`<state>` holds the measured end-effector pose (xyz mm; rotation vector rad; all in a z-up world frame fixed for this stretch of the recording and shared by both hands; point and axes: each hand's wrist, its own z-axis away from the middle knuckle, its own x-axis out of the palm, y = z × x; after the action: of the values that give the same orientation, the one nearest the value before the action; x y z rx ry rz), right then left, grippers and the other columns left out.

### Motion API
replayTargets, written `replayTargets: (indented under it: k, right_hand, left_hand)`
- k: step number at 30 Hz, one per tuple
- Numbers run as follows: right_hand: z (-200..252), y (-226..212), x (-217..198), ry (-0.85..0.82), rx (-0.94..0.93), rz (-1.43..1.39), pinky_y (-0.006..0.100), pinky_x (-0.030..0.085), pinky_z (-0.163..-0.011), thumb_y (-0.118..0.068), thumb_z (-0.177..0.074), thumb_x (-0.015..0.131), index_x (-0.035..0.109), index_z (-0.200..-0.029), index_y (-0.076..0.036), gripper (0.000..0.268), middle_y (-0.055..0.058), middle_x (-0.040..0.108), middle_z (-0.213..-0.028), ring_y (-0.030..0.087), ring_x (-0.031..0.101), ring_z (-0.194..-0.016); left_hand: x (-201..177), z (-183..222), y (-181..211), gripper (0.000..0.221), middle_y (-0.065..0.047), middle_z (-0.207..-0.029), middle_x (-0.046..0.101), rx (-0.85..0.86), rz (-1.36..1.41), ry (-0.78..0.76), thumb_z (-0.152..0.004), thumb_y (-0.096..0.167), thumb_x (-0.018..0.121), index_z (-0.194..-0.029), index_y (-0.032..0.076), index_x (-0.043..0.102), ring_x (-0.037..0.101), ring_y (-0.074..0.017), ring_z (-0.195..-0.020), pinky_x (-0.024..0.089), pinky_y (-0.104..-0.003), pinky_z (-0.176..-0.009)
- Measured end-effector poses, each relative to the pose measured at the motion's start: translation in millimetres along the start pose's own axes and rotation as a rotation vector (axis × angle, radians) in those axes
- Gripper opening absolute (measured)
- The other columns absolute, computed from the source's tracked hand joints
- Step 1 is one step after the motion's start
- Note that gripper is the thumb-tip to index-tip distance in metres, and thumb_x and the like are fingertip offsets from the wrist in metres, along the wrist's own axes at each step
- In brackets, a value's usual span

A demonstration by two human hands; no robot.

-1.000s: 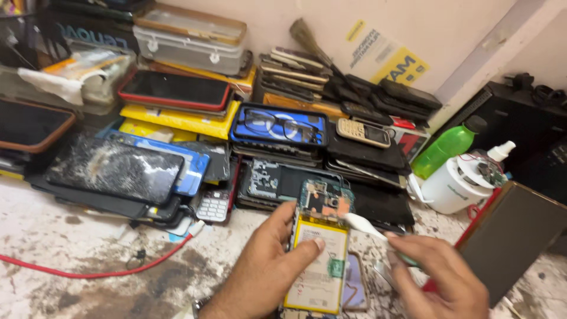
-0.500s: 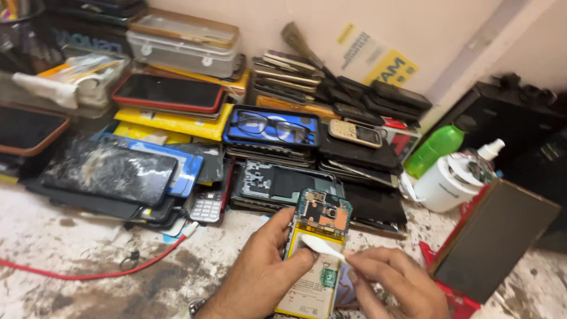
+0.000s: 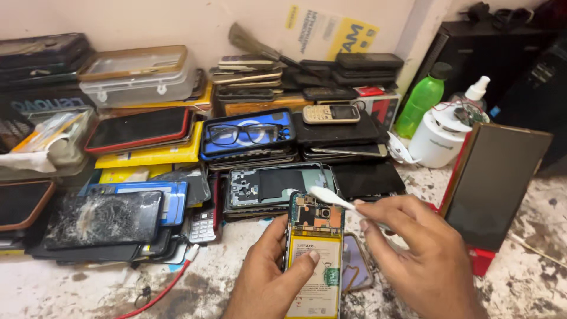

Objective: The person cleans the internal circuitry of a disassembled mobile phone using a brush and then separates the motherboard from the plastic frame.

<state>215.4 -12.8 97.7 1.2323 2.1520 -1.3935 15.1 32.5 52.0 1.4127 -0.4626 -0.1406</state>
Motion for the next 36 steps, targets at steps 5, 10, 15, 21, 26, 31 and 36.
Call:
replayTargets:
  k: [5,10,15,21,26,31,36]
  right_hand:
    - [0.4,5.6,-1.2,-0.175,-0.100,-0.113,0.026,0.057,-0.074,-0.014,-0.087,0.073,0.078,-0.117,-0.015,0.030,0.000,0.073,-0.104,0.014,0.070,-0.094]
    - [-2.8,7.4,-8.3,-0.362,-0.021,-0.225,0.029,0.054,-0.084,-0.017,-0.089,0.074,0.080,-0.114,-0.017,0.026,-0.001,0.071,-0.102,0.013,0.069,-0.098]
    - [-1.2,7.3,-9.3,-0.292,-0.084,-0.132,0.028,0.056,-0.081,-0.017,-0.088,0.074,0.081,-0.116,-0.015,0.029,0.000,0.071,-0.098,0.014,0.067,-0.096]
    - [-4.9,2.1,-0.7,-0.083,-0.057,0.019,0.026,0.056,-0.077,-0.019,-0.089,0.076,0.082,-0.114,-0.018,0.026,-0.002,0.072,-0.100,0.012,0.068,-0.092]
    - [-9.4,6.7,-6.0,-0.346,-0.098,-0.158,0.028,0.057,-0.080,-0.015,-0.087,0.075,0.084,-0.118,-0.017,0.032,0.000,0.068,-0.101,0.014,0.067,-0.097]
    - [-1.4,21.3,-7.9,-0.425,-0.060,-0.232,0.031,0.057,-0.085,-0.014,-0.089,0.075,0.083,-0.113,-0.012,0.026,0.002,0.069,-0.104,0.016,0.068,-0.100]
    - [7.2,47.6,-6.0,-0.427,0.032,-0.260,0.032,0.058,-0.087,-0.013,-0.087,0.076,0.083,-0.115,-0.011,0.029,0.004,0.068,-0.110,0.018,0.067,-0.106]
  left_hand:
    - [-2.0,-1.8,-4.5,0.059,-0.016,-0.121,0.076,0.011,-0.002,-0.012,-0.085,0.002,0.063,-0.143,0.004,0.053,0.073,-0.0213,-0.114,0.057,-0.037,-0.099]
    - [-0.5,-8.0,-12.3,0.064,-0.017,-0.126,0.073,0.047,0.048,-0.038,-0.085,-0.002,0.062,-0.147,0.004,0.049,0.070,-0.0226,-0.120,0.054,-0.037,-0.103]
    - [-1.2,-9.3,-16.7,0.065,-0.016,-0.126,0.074,0.032,0.069,0.002,-0.084,-0.003,0.062,-0.147,0.006,0.049,0.070,-0.0212,-0.119,0.054,-0.036,-0.103]
    - [-4.5,-7.3,-15.2,0.065,-0.016,-0.125,0.074,0.084,0.056,-0.065,-0.085,-0.002,0.062,-0.148,0.004,0.049,0.070,-0.0205,-0.118,0.053,-0.036,-0.103]
    - [-6.4,-4.6,-14.6,0.064,-0.016,-0.125,0.074,0.102,0.049,-0.075,-0.085,-0.002,0.062,-0.148,0.003,0.049,0.070,-0.0203,-0.119,0.053,-0.035,-0.103]
    - [-4.3,-6.8,-15.9,0.064,-0.015,-0.124,0.075,0.059,0.100,-0.017,-0.085,-0.002,0.062,-0.148,0.005,0.050,0.071,-0.0201,-0.117,0.054,-0.034,-0.101]
    - [-5.5,-6.3,-16.2,0.058,-0.017,-0.124,0.073,0.113,0.025,0.018,-0.087,-0.003,0.064,-0.143,0.001,0.052,0.069,-0.0203,-0.117,0.054,-0.034,-0.099]
